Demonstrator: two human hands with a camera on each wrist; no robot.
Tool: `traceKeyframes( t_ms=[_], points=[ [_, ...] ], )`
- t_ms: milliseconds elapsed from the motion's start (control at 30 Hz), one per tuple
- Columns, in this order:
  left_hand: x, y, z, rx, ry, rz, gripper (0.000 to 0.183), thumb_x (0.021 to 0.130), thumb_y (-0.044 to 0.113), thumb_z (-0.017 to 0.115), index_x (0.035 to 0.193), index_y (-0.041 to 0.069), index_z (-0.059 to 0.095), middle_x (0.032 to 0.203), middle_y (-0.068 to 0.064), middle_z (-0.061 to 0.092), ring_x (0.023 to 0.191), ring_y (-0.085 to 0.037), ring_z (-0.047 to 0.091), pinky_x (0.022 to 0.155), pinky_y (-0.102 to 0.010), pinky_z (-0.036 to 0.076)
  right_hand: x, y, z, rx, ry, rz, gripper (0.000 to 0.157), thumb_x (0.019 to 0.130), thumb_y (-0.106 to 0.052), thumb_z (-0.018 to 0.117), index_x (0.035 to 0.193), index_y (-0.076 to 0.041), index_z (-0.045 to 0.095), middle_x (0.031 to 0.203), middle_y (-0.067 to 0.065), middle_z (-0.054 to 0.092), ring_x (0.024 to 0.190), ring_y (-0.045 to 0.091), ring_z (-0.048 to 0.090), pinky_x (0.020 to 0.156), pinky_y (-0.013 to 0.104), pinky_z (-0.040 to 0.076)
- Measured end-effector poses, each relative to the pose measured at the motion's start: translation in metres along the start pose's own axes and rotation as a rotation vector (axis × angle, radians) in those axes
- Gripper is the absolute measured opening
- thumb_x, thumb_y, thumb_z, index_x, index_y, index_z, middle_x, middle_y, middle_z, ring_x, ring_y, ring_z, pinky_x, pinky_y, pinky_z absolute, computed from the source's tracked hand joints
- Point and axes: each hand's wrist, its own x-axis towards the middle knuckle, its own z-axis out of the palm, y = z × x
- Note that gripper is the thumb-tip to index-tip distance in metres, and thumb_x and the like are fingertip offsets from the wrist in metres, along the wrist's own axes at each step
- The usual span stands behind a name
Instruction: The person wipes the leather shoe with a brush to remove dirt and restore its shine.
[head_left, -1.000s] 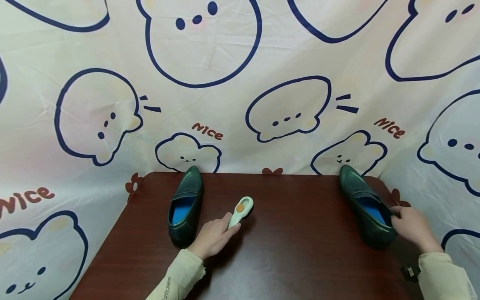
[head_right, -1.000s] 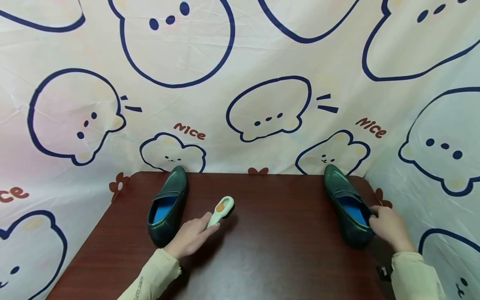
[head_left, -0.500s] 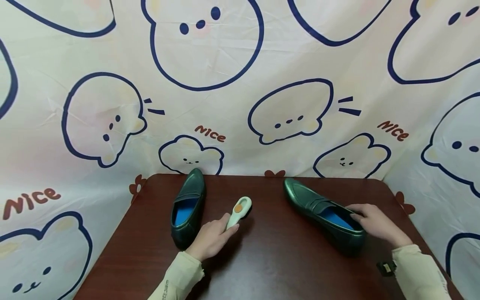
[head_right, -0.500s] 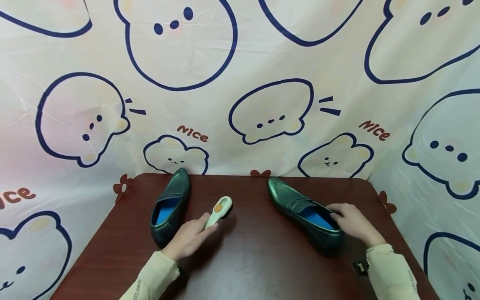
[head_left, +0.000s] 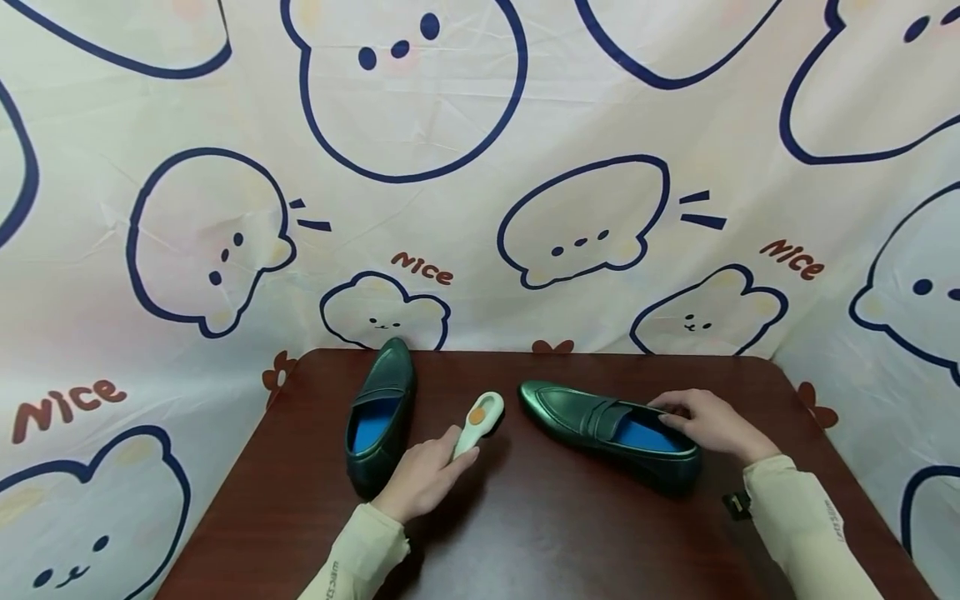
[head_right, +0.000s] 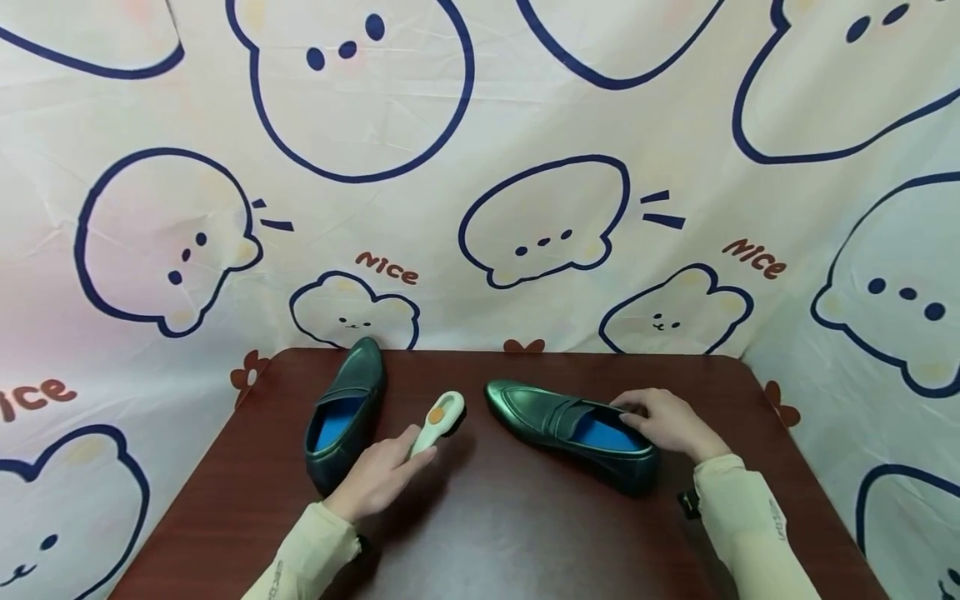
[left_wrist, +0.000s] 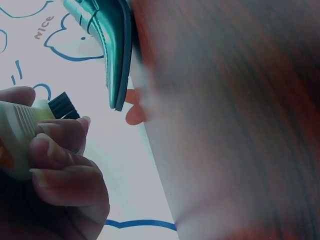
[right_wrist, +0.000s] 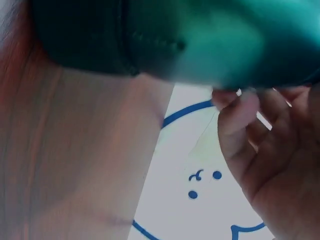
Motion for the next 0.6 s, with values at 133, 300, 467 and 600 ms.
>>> traceKeyframes(
  t_ms=[133, 300, 467, 600],
  points=[
    [-0.001, 0.0, -0.001, -0.011, 0.004, -0.005, 0.038, 0.106, 0.052, 0.05, 0.108, 0.015, 0.055, 0.067, 0.003, 0.045, 0.057, -0.012, 0.046, 0.055, -0.028, 0.037, -0.009, 0.003, 0.0, -0.009, 0.039, 0.043, 0.03, 0.101, -0.028, 0.068, 0.127, -0.014, 0.072, 0.111, 0.002, 0.074, 0.096, 0.016, 0.065, 0.083, 0.04, 0.056],
    [-0.002, 0.001, -0.004, -0.008, 0.012, 0.003, 0.036, 0.106, 0.054, 0.049, 0.105, 0.018, 0.054, 0.067, 0.004, 0.045, 0.056, -0.011, 0.046, 0.054, -0.027, 0.037, -0.026, 0.003, -0.005, 0.054, -0.02, 0.116, 0.042, 0.101, -0.034, 0.068, 0.133, -0.008, 0.067, 0.112, 0.007, 0.072, 0.083, 0.016, 0.066, 0.071, 0.037, 0.058],
    [-0.003, 0.001, -0.005, -0.026, 0.023, -0.002, 0.035, 0.106, 0.053, 0.051, 0.105, 0.018, 0.054, 0.068, 0.003, 0.046, 0.058, -0.012, 0.047, 0.055, -0.027, 0.037, -0.03, -0.002, -0.007, 0.201, -0.103, 0.155, 0.041, 0.105, -0.017, 0.058, 0.137, 0.009, 0.058, 0.117, 0.026, 0.067, 0.055, 0.024, 0.065, 0.055, 0.036, 0.057],
    [-0.005, 0.001, -0.006, -0.033, 0.021, -0.005, 0.038, 0.106, 0.056, 0.049, 0.104, 0.019, 0.054, 0.068, 0.003, 0.045, 0.058, -0.011, 0.046, 0.055, -0.026, 0.037, -0.024, -0.002, -0.005, 0.209, -0.068, 0.119, 0.034, 0.105, -0.006, 0.052, 0.133, 0.012, 0.059, 0.125, 0.034, 0.063, 0.052, 0.023, 0.066, 0.058, 0.032, 0.058]
  ],
)
